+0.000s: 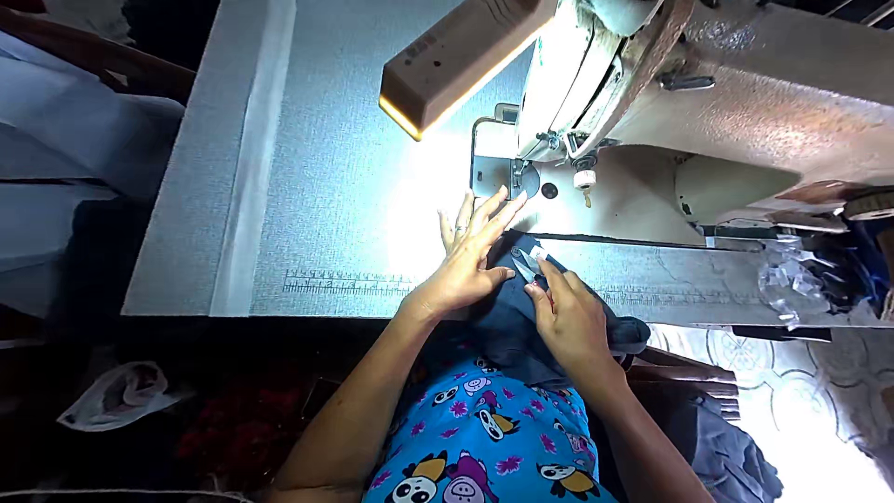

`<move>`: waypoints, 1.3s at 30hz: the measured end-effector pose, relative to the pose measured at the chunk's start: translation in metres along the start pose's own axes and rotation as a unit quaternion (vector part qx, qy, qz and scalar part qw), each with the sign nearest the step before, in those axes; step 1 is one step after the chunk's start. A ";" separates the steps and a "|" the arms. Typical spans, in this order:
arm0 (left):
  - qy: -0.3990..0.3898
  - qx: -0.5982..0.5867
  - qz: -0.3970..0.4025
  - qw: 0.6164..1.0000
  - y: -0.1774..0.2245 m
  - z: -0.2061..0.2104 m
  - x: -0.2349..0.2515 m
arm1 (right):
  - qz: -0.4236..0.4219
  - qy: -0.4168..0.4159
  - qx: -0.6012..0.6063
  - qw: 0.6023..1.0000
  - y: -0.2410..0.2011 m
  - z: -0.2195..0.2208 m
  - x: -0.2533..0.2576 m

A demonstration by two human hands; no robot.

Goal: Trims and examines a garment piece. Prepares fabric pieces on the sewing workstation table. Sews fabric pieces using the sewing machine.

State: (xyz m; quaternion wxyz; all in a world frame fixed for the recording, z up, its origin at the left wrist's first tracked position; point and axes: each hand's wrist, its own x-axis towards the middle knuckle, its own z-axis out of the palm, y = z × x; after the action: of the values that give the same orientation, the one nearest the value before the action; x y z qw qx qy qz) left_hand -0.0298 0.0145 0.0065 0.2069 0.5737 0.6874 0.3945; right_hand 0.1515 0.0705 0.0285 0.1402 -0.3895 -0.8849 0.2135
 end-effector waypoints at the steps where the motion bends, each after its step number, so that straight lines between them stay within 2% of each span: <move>1: 0.007 -0.015 0.006 1.000 -0.001 0.000 0.000 | -0.011 0.015 0.009 1.000 0.003 0.002 -0.001; 3: 0.024 -0.097 0.016 0.995 0.002 -0.002 -0.001 | -0.028 0.044 0.034 0.998 0.010 0.005 -0.003; 6: 0.044 -0.266 0.010 0.963 0.015 -0.007 0.001 | -0.038 0.088 0.070 0.993 0.019 0.010 -0.005; 10: 0.087 -0.385 -0.016 0.919 0.021 -0.003 0.008 | -0.036 0.101 0.083 0.991 0.021 0.011 -0.004; 17: 0.124 -0.369 -0.042 0.920 0.032 0.003 0.013 | -0.069 0.106 0.076 0.989 0.024 0.016 -0.006; 23: 0.087 -0.445 -0.085 0.887 0.046 0.000 0.010 | -0.079 0.126 0.099 0.984 0.028 0.017 -0.005; 25: 0.097 -0.419 -0.066 0.900 0.044 -0.002 0.010 | -0.076 0.124 0.132 0.980 0.031 0.016 -0.005; 28: 0.097 -0.169 -0.086 0.977 0.037 -0.007 0.006 | -0.046 0.100 0.231 0.967 0.034 0.012 -0.006; 30: 0.068 -0.064 -0.129 0.987 0.033 -0.006 0.003 | -0.012 0.080 0.320 0.944 0.037 0.010 -0.006; 33: 0.032 -0.094 -0.185 0.978 0.036 0.001 -0.004 | 0.045 0.026 0.431 0.901 0.036 0.003 -0.005; 34: 0.045 -0.122 -0.192 0.973 0.035 0.006 -0.006 | 0.050 -0.002 0.435 0.899 0.037 -0.003 -0.005; 36: 0.075 -0.170 -0.195 0.963 0.030 0.011 -0.008 | -0.004 -0.014 0.340 0.940 0.041 -0.019 0.000; 38: 0.088 -0.206 -0.199 0.954 0.027 0.011 -0.010 | -0.096 0.050 0.128 0.986 0.045 -0.034 0.008; 39: 0.093 -0.215 -0.199 0.951 0.027 0.011 -0.011 | -0.129 0.077 0.024 0.988 0.046 -0.039 0.013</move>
State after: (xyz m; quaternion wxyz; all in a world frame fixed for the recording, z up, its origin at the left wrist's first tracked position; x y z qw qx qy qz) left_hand -0.0017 0.0080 0.0189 0.3353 0.3276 0.7027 0.5352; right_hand 0.1881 0.1184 0.0410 0.2440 -0.2836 -0.9089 0.1839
